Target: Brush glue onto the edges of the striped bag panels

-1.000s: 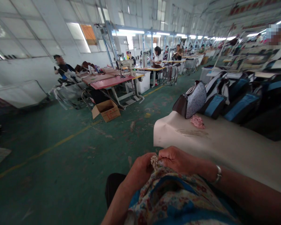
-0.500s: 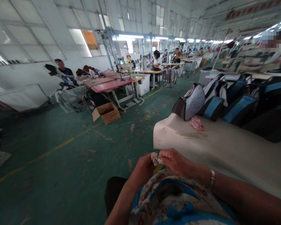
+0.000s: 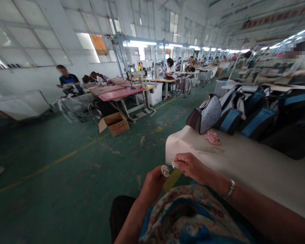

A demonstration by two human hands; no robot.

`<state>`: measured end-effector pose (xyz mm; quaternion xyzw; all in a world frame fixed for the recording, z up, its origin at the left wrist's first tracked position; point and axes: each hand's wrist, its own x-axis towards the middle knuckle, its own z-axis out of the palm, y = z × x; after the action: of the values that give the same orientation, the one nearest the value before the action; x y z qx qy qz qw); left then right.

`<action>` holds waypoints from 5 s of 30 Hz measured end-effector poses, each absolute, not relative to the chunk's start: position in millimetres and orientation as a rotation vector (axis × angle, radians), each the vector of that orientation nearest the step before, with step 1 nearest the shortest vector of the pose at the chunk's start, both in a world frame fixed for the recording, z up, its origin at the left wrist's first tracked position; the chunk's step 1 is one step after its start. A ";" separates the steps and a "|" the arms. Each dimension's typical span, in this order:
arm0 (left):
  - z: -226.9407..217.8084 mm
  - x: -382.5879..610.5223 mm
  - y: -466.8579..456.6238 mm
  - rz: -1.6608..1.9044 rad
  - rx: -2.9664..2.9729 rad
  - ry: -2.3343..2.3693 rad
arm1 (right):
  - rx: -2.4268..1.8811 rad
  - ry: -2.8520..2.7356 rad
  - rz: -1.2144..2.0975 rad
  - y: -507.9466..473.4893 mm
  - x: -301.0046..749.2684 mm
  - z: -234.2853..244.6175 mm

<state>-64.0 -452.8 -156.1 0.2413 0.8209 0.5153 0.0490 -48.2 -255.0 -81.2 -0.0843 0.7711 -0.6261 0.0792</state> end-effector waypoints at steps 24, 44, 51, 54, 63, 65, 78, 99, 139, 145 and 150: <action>-130.3 -59.4 -454.1 1.552 0.884 2.390 | -0.625 2.474 -1.458 -258.7 -22.8 -74.2; -128.6 -52.5 -455.8 1.620 0.851 2.365 | -0.610 2.650 -1.373 -253.4 -26.8 -76.5; -132.5 -54.2 -453.5 1.690 0.803 2.388 | -0.418 2.658 -1.576 -263.5 -16.3 -83.6; -133.6 -54.2 -452.4 1.730 0.770 2.412 | -0.384 2.703 -1.562 -266.0 -12.1 -84.0; -130.8 -51.7 -448.1 1.792 0.723 2.452 | -0.357 2.705 -1.561 -260.6 -13.1 -78.4; -128.2 -50.7 -447.5 1.786 0.731 2.451 | -0.362 2.699 -1.582 -260.9 -12.6 -77.4; -146.5 -41.7 -434.3 1.895 0.517 2.564 | 0.019 2.402 -2.042 -288.8 -4.0 -98.9; -140.9 -39.6 -438.2 2.074 0.374 2.501 | -0.579 2.886 -1.553 -277.3 -1.4 -74.6; -82.0 -20.7 -437.7 2.133 0.566 1.795 | -1.203 3.050 -1.091 -255.2 13.6 -31.2; -81.6 -18.5 -436.6 2.128 0.538 1.797 | -1.220 3.027 -1.043 -253.7 10.0 -31.0; -77.6 -16.9 -436.9 2.092 0.508 1.807 | -1.350 3.006 -0.837 -257.0 10.2 -27.6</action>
<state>-16.9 -436.9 -77.6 0.1784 0.6342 0.7342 0.1644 10.2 -257.0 -27.6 -0.3936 0.8769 -0.2440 -0.1288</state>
